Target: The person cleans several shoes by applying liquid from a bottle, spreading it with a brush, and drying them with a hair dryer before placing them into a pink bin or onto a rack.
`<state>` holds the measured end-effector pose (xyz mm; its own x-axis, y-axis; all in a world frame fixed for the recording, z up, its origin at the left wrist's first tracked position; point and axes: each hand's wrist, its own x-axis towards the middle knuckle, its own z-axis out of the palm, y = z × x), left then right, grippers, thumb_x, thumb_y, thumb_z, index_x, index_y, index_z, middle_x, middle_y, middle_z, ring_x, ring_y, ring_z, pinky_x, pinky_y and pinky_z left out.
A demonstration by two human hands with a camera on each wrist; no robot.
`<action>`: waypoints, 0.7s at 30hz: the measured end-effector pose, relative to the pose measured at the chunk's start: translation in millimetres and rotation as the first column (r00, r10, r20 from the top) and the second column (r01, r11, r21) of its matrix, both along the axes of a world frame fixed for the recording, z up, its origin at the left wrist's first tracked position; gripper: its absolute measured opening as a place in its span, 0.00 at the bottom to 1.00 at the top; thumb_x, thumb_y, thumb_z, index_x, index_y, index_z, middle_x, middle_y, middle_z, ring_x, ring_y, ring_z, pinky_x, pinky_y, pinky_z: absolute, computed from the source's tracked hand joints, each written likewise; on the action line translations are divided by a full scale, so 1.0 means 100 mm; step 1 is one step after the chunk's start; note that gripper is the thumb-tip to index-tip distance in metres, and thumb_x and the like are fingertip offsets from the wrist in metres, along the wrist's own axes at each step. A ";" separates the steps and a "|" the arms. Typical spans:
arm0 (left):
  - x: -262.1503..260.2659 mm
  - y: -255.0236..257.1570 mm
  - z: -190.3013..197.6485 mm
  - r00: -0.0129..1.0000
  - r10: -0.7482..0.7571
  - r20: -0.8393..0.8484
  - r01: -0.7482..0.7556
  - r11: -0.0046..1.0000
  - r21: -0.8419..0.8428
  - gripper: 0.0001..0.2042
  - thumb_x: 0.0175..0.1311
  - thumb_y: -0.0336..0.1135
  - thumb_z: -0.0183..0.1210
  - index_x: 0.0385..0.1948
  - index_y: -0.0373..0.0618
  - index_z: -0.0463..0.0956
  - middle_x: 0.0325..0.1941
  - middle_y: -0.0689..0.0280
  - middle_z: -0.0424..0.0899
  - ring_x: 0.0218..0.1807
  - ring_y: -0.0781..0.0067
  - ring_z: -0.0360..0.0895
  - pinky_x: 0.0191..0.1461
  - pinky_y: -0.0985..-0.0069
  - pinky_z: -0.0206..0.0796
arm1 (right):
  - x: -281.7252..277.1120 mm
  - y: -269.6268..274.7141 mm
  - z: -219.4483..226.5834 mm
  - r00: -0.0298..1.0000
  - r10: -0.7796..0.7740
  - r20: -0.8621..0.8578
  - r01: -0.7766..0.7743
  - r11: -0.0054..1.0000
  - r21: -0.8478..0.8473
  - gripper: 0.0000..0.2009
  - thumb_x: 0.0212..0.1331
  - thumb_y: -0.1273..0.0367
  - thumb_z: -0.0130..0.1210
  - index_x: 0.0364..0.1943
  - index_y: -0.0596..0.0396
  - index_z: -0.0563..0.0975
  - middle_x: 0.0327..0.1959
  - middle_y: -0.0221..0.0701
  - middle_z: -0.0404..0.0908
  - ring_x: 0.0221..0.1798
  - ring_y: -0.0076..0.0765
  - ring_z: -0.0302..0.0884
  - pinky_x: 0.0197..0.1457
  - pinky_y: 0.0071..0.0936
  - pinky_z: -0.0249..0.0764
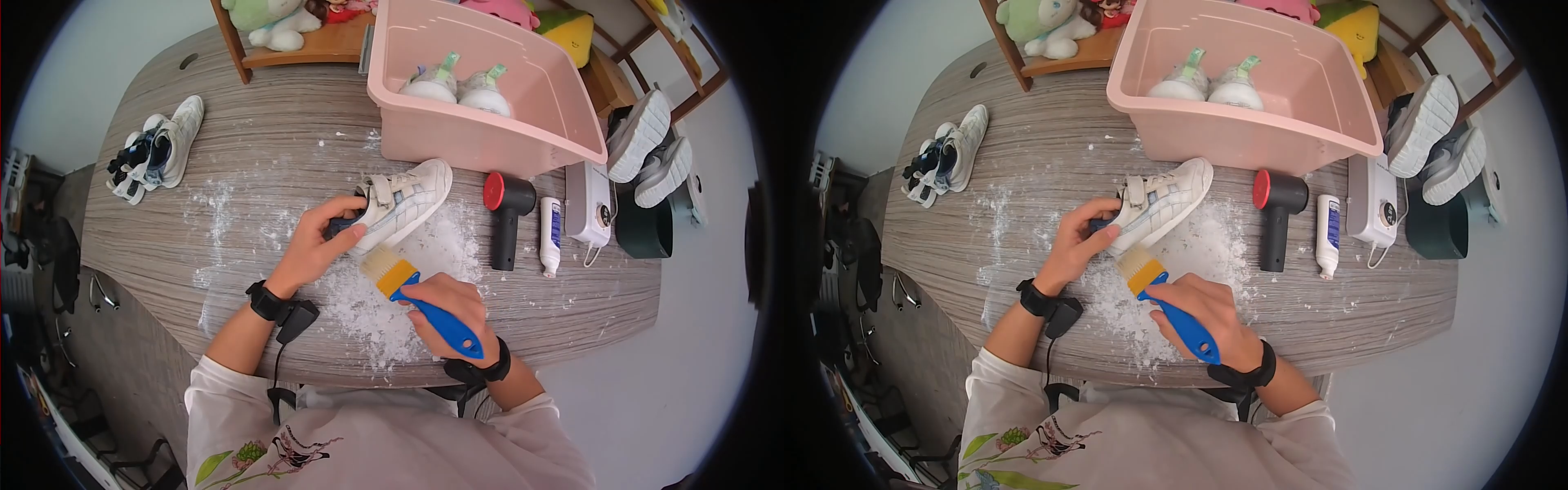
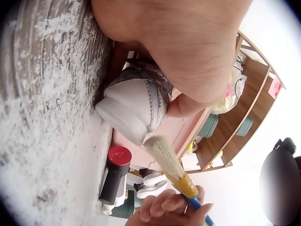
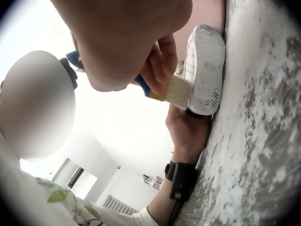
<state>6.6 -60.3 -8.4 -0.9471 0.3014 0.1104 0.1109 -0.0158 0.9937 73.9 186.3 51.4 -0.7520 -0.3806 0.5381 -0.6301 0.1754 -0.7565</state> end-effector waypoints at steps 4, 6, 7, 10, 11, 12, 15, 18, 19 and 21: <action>0.01 0.00 0.03 1.000 0.001 0.012 -0.001 1.000 -0.011 0.16 0.67 0.32 0.63 0.54 0.37 0.77 0.39 0.69 0.79 0.41 0.82 0.71 0.48 0.81 0.63 | -0.08 0.09 0.01 0.996 -0.091 -0.016 0.091 0.994 0.058 0.14 0.51 0.82 0.63 0.45 0.64 0.80 0.30 0.40 0.84 0.28 0.38 0.81 0.32 0.31 0.76; 0.01 -0.01 0.04 1.000 -0.006 0.026 0.007 1.000 -0.026 0.16 0.67 0.32 0.62 0.54 0.37 0.77 0.42 0.69 0.81 0.44 0.82 0.72 0.51 0.81 0.63 | -0.11 0.18 -0.08 0.947 -0.317 0.041 0.318 0.948 -0.013 0.11 0.57 0.80 0.60 0.45 0.63 0.80 0.31 0.40 0.85 0.27 0.36 0.80 0.33 0.30 0.75; 0.01 -0.01 0.05 0.999 -0.011 0.030 0.012 0.999 -0.030 0.16 0.67 0.32 0.62 0.54 0.37 0.77 0.42 0.69 0.81 0.44 0.82 0.72 0.51 0.81 0.63 | -0.12 0.19 -0.09 0.921 -0.381 0.082 0.385 0.921 -0.049 0.10 0.61 0.78 0.57 0.46 0.63 0.79 0.31 0.40 0.85 0.27 0.34 0.79 0.34 0.29 0.74; 0.00 -0.01 0.05 0.999 -0.018 0.035 0.019 0.999 -0.032 0.16 0.67 0.32 0.62 0.54 0.37 0.77 0.41 0.69 0.80 0.44 0.81 0.72 0.51 0.80 0.63 | -0.11 0.22 -0.09 0.925 -0.369 0.087 0.375 0.925 -0.064 0.10 0.60 0.78 0.58 0.46 0.63 0.80 0.31 0.40 0.85 0.28 0.34 0.80 0.35 0.28 0.75; 0.00 -0.01 0.05 0.999 -0.018 0.037 0.019 0.999 -0.031 0.16 0.67 0.32 0.62 0.54 0.37 0.77 0.41 0.69 0.80 0.44 0.82 0.72 0.51 0.80 0.63 | -0.09 0.21 -0.06 0.954 -0.295 0.051 0.297 0.954 -0.048 0.10 0.60 0.78 0.59 0.46 0.63 0.80 0.30 0.41 0.85 0.29 0.34 0.81 0.35 0.28 0.76; 0.00 -0.01 0.05 0.999 -0.017 0.036 0.018 0.999 -0.031 0.16 0.67 0.32 0.62 0.54 0.37 0.77 0.41 0.69 0.80 0.44 0.82 0.72 0.51 0.80 0.63 | -0.07 0.19 -0.03 0.954 -0.294 0.051 0.297 0.954 -0.048 0.10 0.60 0.78 0.59 0.46 0.63 0.80 0.30 0.41 0.85 0.29 0.34 0.81 0.35 0.28 0.76; 0.01 -0.01 0.03 0.999 -0.011 0.038 0.011 1.000 -0.017 0.16 0.66 0.31 0.62 0.54 0.38 0.77 0.41 0.69 0.81 0.44 0.82 0.72 0.51 0.81 0.63 | -0.04 0.16 -0.02 0.994 -0.101 0.032 0.098 0.991 0.090 0.10 0.65 0.75 0.54 0.48 0.65 0.78 0.36 0.40 0.83 0.36 0.32 0.82 0.42 0.27 0.76; 0.01 0.01 0.02 1.000 0.013 0.016 -0.014 1.000 0.015 0.16 0.66 0.31 0.64 0.53 0.36 0.77 0.33 0.72 0.75 0.37 0.83 0.67 0.42 0.82 0.60 | -0.09 0.21 -0.06 0.951 -0.276 0.141 0.281 0.959 -0.022 0.11 0.61 0.78 0.57 0.47 0.64 0.79 0.31 0.41 0.83 0.33 0.33 0.83 0.37 0.27 0.76; 0.01 0.01 0.03 1.000 0.013 0.021 -0.013 1.000 0.016 0.16 0.65 0.31 0.64 0.52 0.36 0.77 0.32 0.72 0.74 0.36 0.83 0.66 0.41 0.82 0.59 | -0.11 0.23 -0.11 0.926 -0.345 0.153 0.358 0.931 -0.065 0.11 0.62 0.77 0.57 0.48 0.64 0.79 0.32 0.40 0.83 0.34 0.31 0.82 0.38 0.26 0.76; 0.00 0.00 0.03 1.000 0.011 0.024 -0.011 1.000 0.019 0.15 0.65 0.30 0.64 0.51 0.36 0.77 0.32 0.73 0.73 0.35 0.83 0.65 0.41 0.82 0.58 | -0.15 0.27 -0.14 0.901 -0.392 0.186 0.416 0.902 -0.115 0.11 0.63 0.76 0.57 0.48 0.64 0.78 0.32 0.40 0.83 0.35 0.31 0.82 0.38 0.26 0.76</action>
